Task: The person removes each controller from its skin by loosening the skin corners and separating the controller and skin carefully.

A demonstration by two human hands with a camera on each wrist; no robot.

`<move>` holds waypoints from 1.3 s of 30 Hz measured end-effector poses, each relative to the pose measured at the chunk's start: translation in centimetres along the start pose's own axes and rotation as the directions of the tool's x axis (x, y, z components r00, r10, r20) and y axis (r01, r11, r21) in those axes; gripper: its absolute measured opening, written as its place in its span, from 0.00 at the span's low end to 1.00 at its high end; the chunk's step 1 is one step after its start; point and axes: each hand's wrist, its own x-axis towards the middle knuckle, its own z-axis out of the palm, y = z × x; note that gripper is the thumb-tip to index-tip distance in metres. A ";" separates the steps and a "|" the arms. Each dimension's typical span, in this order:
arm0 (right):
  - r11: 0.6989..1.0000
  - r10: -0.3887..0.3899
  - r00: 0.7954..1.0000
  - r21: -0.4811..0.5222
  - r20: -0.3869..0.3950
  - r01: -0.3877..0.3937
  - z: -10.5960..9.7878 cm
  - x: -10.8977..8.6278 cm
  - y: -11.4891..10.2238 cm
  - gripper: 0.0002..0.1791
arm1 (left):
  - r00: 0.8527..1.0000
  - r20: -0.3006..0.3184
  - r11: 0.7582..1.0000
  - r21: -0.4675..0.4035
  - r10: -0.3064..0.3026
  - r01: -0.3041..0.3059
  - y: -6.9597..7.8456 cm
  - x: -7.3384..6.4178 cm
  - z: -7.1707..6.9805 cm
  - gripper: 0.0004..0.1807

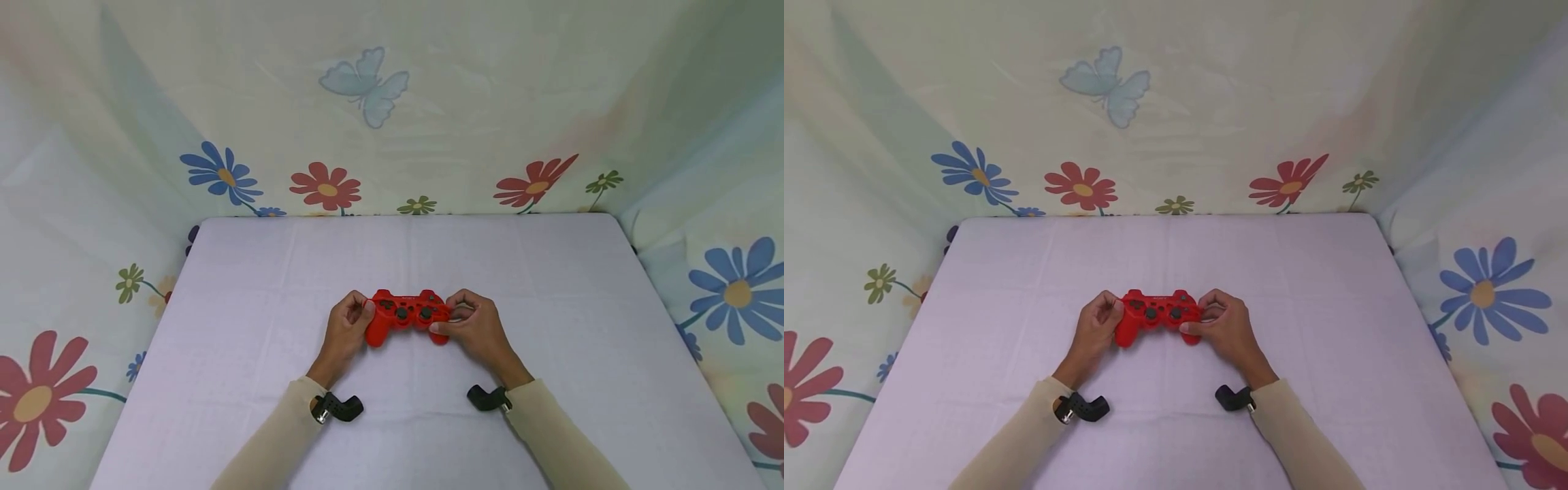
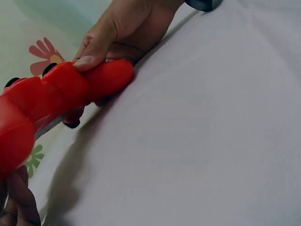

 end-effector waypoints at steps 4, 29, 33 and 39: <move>0.997 -0.039 0.999 -0.065 0.007 0.040 0.2 0.0 -0.1 0.28 | 1.000 -0.005 0.978 0.211 0.003 -0.002 0.0 -0.3 -1.1 0.10; 0.713 -0.279 0.872 -0.521 0.403 0.469 5.1 3.1 -6.2 0.41 | 0.976 0.215 0.921 0.386 -0.042 -0.045 0.7 2.0 -4.0 0.26; 0.719 -0.284 0.874 -0.515 0.395 0.466 5.4 2.9 -6.1 0.39 | 0.975 0.220 0.934 0.354 -0.037 -0.044 0.6 2.1 -4.3 0.22; 0.741 -0.287 0.880 -0.494 0.379 0.455 5.4 2.8 -5.8 0.38 | 0.973 0.223 0.967 0.254 -0.055 -0.003 0.5 2.4 -4.1 0.13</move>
